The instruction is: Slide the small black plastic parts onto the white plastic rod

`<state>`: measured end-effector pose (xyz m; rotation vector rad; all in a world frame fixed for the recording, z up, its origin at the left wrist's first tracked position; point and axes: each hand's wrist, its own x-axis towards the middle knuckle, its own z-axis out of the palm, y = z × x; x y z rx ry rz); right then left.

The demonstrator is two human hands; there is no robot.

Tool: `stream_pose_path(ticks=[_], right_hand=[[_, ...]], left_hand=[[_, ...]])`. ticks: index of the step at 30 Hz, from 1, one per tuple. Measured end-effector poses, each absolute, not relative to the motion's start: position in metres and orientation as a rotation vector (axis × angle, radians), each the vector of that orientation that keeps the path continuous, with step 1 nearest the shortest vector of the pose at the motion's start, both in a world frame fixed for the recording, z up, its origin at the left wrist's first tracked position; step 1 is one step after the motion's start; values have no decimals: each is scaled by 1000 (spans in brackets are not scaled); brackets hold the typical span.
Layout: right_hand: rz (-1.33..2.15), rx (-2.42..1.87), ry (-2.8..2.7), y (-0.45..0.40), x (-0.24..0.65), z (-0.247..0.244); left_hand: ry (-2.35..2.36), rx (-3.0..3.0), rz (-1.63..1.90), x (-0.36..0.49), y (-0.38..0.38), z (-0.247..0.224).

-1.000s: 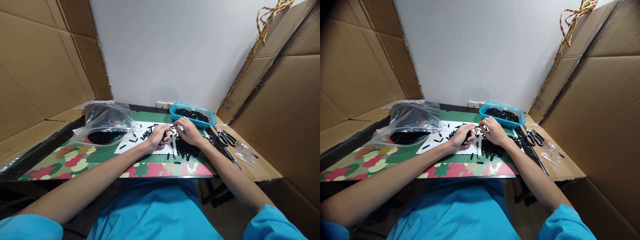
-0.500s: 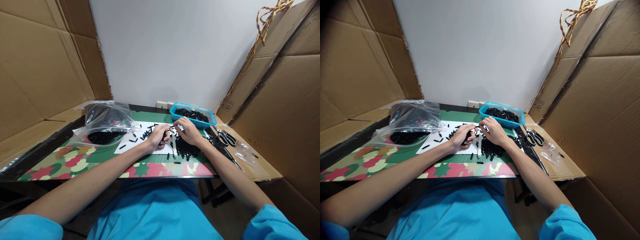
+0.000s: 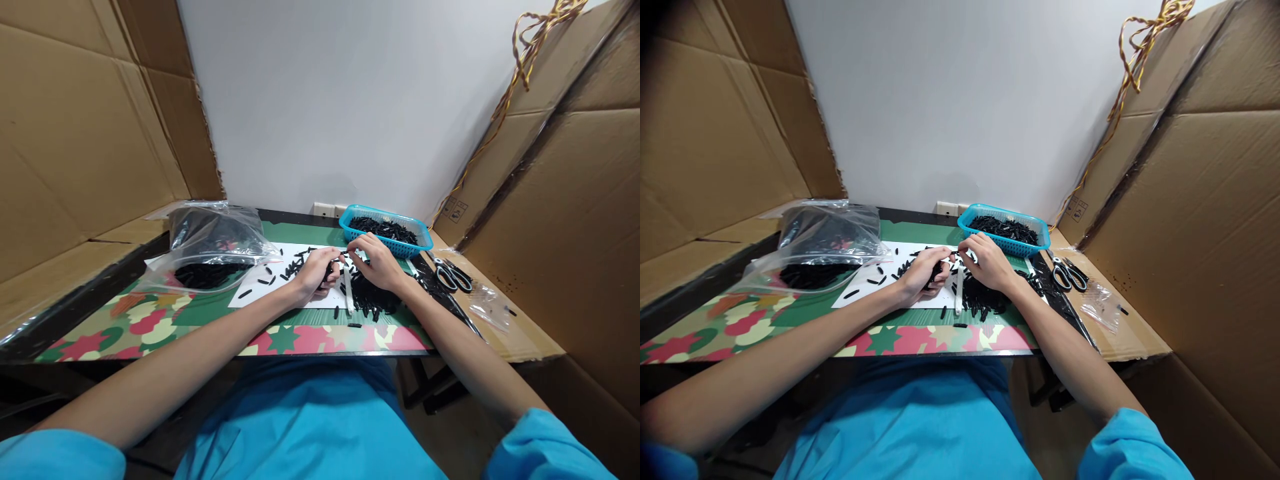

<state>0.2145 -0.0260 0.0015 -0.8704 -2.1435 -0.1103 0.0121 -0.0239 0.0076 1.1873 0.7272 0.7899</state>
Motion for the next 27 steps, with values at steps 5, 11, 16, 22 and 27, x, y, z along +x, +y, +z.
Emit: stream_pose_path(ticks=[5, 11, 16, 22, 27], right_hand=[[-39, -892, -2069, -23, 213, -1], [36, -915, -1989, -22, 213, -2], [66, -891, -1978, -22, 213, -2], [85, -900, -1977, -21, 213, -3], [109, -911, -1967, -20, 213, -3]], left_hand=[[718, 1190, 797, 11, -24, 7], [715, 1191, 789, 11, -24, 9], [725, 1187, 799, 11, -26, 10], [728, 1202, 819, 11, -24, 9], [723, 1223, 842, 10, -23, 8]])
